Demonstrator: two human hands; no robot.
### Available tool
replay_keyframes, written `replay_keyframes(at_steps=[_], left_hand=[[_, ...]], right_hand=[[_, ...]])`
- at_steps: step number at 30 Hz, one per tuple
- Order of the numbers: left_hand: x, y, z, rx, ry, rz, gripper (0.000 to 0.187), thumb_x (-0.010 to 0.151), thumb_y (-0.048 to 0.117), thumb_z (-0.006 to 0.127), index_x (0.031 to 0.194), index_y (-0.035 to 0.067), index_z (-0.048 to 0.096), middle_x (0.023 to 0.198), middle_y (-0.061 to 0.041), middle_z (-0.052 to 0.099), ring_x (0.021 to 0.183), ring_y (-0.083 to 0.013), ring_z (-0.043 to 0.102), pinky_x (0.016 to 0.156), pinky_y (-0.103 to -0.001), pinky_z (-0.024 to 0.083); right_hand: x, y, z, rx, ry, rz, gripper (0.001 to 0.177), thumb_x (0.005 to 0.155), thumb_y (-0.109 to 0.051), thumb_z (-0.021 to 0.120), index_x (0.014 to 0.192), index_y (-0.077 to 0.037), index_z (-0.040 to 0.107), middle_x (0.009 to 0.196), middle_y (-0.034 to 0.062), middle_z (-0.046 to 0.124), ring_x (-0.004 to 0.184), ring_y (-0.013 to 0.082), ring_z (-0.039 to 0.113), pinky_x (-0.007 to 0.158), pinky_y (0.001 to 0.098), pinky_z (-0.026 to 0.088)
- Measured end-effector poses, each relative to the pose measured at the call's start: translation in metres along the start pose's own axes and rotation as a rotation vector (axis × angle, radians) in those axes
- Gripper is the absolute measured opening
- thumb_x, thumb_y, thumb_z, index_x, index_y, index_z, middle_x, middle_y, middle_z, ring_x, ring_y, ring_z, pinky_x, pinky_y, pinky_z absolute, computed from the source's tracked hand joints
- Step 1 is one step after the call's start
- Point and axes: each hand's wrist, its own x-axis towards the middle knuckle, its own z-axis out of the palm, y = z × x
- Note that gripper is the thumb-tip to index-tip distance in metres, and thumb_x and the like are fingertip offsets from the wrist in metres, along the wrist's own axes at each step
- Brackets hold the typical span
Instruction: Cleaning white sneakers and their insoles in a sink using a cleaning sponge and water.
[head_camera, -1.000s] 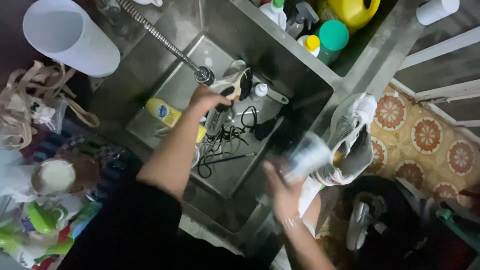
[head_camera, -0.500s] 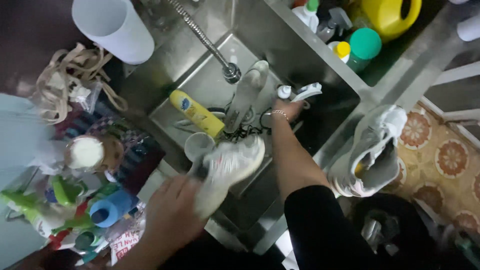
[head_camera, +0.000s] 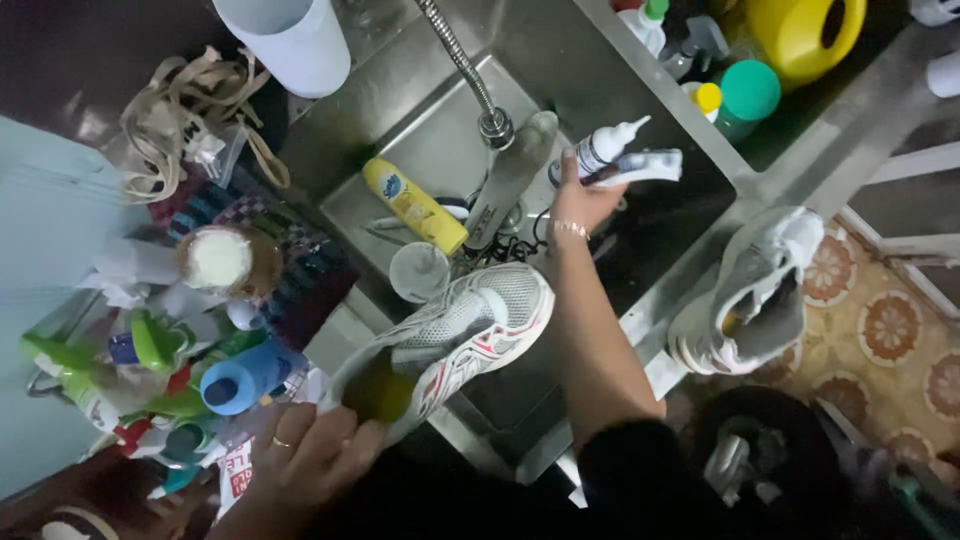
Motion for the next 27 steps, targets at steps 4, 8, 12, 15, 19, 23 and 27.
replay_keyframes(at_steps=[4, 8, 12, 15, 19, 23, 27], left_hand=[[0.013, -0.014, -0.003, 0.082, 0.173, 0.146, 0.026, 0.080, 0.021, 0.077, 0.103, 0.024, 0.065, 0.089, 0.000, 0.057, 0.076, -0.0216, 0.054, 0.062, -0.037, 0.046], [0.021, -0.018, 0.002, 0.070, 0.254, 0.199, 0.028, 0.084, 0.025, 0.078, 0.109, 0.030, 0.066, 0.101, 0.000, 0.055, 0.084, -0.0240, 0.056, 0.067, -0.039, 0.049], [0.013, -0.012, 0.021, -0.022, 0.304, 0.143, 0.031, 0.087, 0.025, 0.082, 0.114, 0.028, 0.067, 0.112, -0.003, 0.052, 0.095, -0.0244, 0.058, 0.074, -0.040, 0.051], [0.001, -0.005, 0.030, -0.032, 0.279, 0.156, 0.031, 0.085, 0.022, 0.082, 0.113, 0.028, 0.069, 0.111, -0.003, 0.052, 0.094, -0.0242, 0.058, 0.075, -0.040, 0.051], [-0.024, 0.013, 0.030, -0.048, 0.214, 0.219, 0.032, 0.084, 0.019, 0.082, 0.112, 0.029, 0.071, 0.108, 0.000, 0.053, 0.089, -0.0210, 0.056, 0.073, -0.037, 0.050], [-0.036, 0.027, 0.024, -0.055, 0.244, 0.306, 0.030, 0.083, 0.018, 0.080, 0.108, 0.031, 0.070, 0.105, 0.001, 0.049, 0.085, -0.0190, 0.051, 0.070, -0.035, 0.048], [-0.035, 0.034, 0.017, -0.050, 0.298, 0.356, 0.029, 0.086, 0.020, 0.081, 0.108, 0.032, 0.067, 0.109, -0.002, 0.045, 0.089, -0.0215, 0.050, 0.071, -0.034, 0.048]], right_hand=[[-0.049, -0.128, -0.057, 0.090, -0.117, -0.100, 0.059, 0.085, 0.000, 0.092, 0.131, 0.005, 0.056, 0.125, 0.0151, 0.066, 0.112, 0.0218, 0.067, 0.102, 0.0376, 0.056], [-0.101, -0.230, -0.133, -0.051, -0.190, -0.345, 0.070, 0.086, 0.003, 0.096, 0.138, 0.000, 0.050, 0.133, 0.0111, 0.062, 0.122, 0.0204, 0.065, 0.110, 0.0380, 0.057], [-0.124, -0.262, -0.207, -0.160, -0.291, -0.434, 0.066, 0.095, 0.004, 0.098, 0.137, -0.001, 0.048, 0.131, 0.0103, 0.057, 0.118, 0.0178, 0.060, 0.109, 0.0326, 0.053], [-0.135, -0.269, -0.236, -0.431, -0.371, -0.620, 0.070, 0.087, 0.004, 0.094, 0.136, -0.003, 0.045, 0.138, 0.0132, 0.059, 0.120, 0.0205, 0.062, 0.109, 0.0342, 0.055], [-0.168, -0.301, -0.249, -0.401, -0.357, -0.384, 0.062, 0.082, -0.016, 0.092, 0.128, -0.004, 0.051, 0.132, 0.0106, 0.062, 0.121, 0.0172, 0.066, 0.108, 0.0314, 0.055], [-0.177, -0.318, -0.276, -1.028, -0.303, -0.931, 0.029, 0.090, -0.018, 0.087, 0.100, -0.001, 0.065, 0.113, 0.0149, 0.074, 0.103, 0.0280, 0.070, 0.090, 0.0382, 0.052], [-0.178, -0.326, -0.289, -1.132, -0.426, -1.023, 0.027, 0.104, -0.021, 0.074, 0.087, -0.011, 0.054, 0.128, 0.0080, 0.076, 0.115, 0.0262, 0.074, 0.092, 0.0362, 0.048]])
